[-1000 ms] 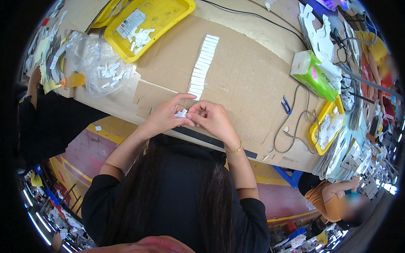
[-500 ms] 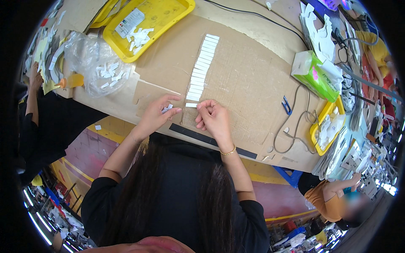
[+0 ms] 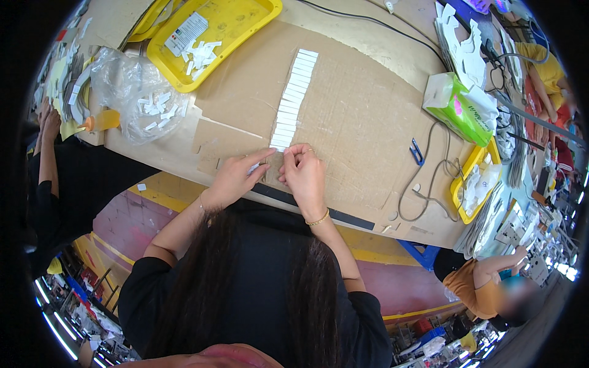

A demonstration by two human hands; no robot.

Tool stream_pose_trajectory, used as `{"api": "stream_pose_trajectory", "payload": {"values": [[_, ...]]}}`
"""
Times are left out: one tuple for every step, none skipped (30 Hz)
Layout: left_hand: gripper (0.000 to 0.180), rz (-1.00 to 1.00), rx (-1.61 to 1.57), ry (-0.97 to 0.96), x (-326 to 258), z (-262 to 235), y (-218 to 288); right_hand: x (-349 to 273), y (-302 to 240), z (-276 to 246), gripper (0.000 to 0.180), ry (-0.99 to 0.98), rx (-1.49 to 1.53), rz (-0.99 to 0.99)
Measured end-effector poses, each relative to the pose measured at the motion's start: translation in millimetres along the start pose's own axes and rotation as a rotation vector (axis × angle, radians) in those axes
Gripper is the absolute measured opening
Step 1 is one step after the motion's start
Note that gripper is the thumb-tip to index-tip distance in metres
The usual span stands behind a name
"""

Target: The person repeatedly picks small white rectangular pieces from a yellow tray and places them in a straight line on a cardboard sheet. The person handles the pieces one at a time, aligning them carefully to form a continuous row.

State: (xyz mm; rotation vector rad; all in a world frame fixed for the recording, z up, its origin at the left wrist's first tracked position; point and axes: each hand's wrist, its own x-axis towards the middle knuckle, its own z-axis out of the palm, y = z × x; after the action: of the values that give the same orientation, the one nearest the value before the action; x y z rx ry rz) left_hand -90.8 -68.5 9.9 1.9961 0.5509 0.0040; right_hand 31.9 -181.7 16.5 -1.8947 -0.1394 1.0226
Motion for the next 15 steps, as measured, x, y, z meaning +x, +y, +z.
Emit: {"api": "stream_pose_trajectory", "payload": {"values": [[0.036, 0.004, 0.002, 0.001, 0.4, 0.0, 0.3, -0.1, -0.3, 0.5, 0.018, 0.008, -0.011, -0.007], [0.036, 0.012, 0.0, 0.006, 0.8, 0.0, 0.9, -0.1, -0.5, 0.8, 0.018, 0.01, -0.012, -0.008], [0.037, 0.02, -0.001, 0.011, 1.0, 0.1, 1.6, -0.1, -0.7, 1.1, 0.018, 0.014, -0.022, -0.013], [0.037, 0.031, -0.004, 0.017, 1.3, 0.0, 2.2, 0.0, -0.9, 1.3, 0.018, 0.016, -0.039, -0.022], [0.037, 0.019, 0.014, 0.003, 1.8, -0.5, 2.7, 0.2, -1.1, 1.8, 0.017, 0.017, -0.045, -0.018], [0.037, 0.008, 0.031, -0.012, 2.3, -0.9, 3.1, 0.5, -1.4, 2.3, 0.016, 0.017, -0.058, -0.017], [0.038, -0.002, 0.048, -0.026, 2.8, -1.3, 3.6, 0.7, -1.7, 2.8, 0.015, 0.022, -0.088, -0.002], [0.038, -0.037, 0.058, -0.047, 2.9, -1.5, 4.4, 0.8, -2.4, 2.7, 0.014, 0.032, -0.071, -0.022], [0.039, -0.073, 0.068, -0.068, 2.7, -1.7, 5.3, 0.5, -3.2, 2.3, 0.013, 0.047, -0.071, -0.029], [0.039, -0.109, 0.078, -0.088, 2.8, -2.1, 6.2, -0.2, -4.2, 2.0, 0.013, 0.059, -0.068, -0.042], [0.041, -0.076, 0.055, -0.064, 4.4, -2.8, 6.8, -1.4, -5.5, 0.2, 0.012, 0.039, -0.019, -0.015], [0.042, -0.043, 0.033, -0.038, 6.9, -3.8, 7.3, -3.0, -7.1, -3.7, 0.012, 0.016, 0.034, 0.005], [0.044, -0.077, 0.035, -0.057, 9.5, -5.7, 8.0, -3.7, -9.1, -7.5, 0.012, 0.01, 0.066, 0.064], [0.047, -0.054, -0.075, -0.048, 10.6, -7.9, 9.3, -5.0, -11.0, -12.8, 0.013, -0.072, 0.068, -0.003], [0.051, -0.098, -0.164, -0.09, 10.6, -10.4, 11.0, -7.5, -12.8, -19.8, 0.015, -0.133, 0.051, -0.025]]}}
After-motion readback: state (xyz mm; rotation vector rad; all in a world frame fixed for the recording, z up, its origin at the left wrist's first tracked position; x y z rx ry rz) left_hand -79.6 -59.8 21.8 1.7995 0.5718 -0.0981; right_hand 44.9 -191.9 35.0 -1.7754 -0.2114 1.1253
